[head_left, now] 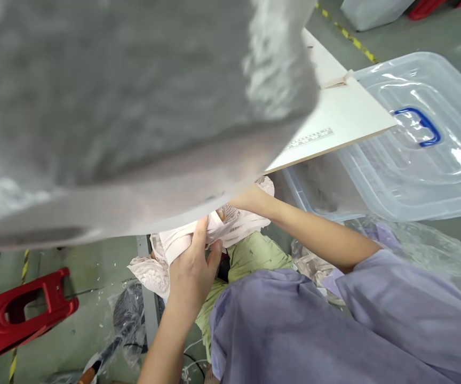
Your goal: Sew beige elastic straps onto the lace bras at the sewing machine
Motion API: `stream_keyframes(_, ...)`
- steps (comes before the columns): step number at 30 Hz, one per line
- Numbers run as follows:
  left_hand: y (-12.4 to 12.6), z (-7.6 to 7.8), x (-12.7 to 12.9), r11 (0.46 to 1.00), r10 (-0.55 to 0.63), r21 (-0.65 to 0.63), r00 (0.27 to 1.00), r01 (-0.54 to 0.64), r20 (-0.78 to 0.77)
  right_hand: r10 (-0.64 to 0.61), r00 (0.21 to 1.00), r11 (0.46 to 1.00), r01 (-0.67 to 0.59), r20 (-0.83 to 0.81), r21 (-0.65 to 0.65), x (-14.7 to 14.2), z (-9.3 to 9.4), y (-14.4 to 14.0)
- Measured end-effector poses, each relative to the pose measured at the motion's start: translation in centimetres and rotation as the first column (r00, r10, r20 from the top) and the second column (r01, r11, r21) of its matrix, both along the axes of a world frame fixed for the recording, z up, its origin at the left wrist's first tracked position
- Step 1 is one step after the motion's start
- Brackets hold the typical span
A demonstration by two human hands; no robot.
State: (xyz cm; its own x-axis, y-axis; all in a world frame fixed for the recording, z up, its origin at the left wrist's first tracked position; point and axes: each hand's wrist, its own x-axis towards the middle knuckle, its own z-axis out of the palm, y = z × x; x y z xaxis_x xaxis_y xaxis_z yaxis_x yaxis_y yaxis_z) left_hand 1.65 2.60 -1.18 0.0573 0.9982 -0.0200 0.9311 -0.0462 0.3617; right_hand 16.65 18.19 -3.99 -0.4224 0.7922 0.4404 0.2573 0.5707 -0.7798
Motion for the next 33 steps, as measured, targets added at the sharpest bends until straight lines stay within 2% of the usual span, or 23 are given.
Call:
stream_keyframes(5, -0.5, 0.0, -0.5, 0.998, 0.021, 0.064, 0.999, -0.019, -0.041, -0.012, 0.985, 0.996, -0.003, -0.174, -0.086, -0.4, -0.7, -0.3)
stream_keyframes(11, -1.1, 0.2, -0.8, 0.998, -0.003, 0.06, 0.999, 0.005, -0.035, -0.162, 0.949, 0.971, 0.105, -0.269, -0.214, 0.6, -0.6, -1.5)
stream_keyframes(17, -1.0, 0.6, -0.8, 0.999, 0.005, 0.042, 0.998, -0.002, -0.055, -0.177, 0.938, 0.968, 0.112, -0.299, -0.223, 1.6, -1.1, -1.6)
stream_keyframes(22, -0.6, 1.0, -0.2, 1.0, 0.014, 0.025, 0.998, -0.012, -0.065, -0.139, 0.922, 0.966, 0.046, -0.361, -0.255, 1.8, -1.7, -1.7)
stream_keyframes(28, -0.1, 1.4, 0.6, 1.0, 0.006, -0.019, 0.997, -0.008, -0.074, -0.133, 0.923, 0.938, -0.001, -0.361, -0.348, 2.2, -1.0, -2.7)
stream_keyframes(33, 0.3, 1.4, 0.9, 0.998, -0.029, 0.05, 0.998, 0.032, -0.061, -0.135, 0.931, 0.928, -0.001, -0.339, -0.373, 2.6, -0.6, -3.4)
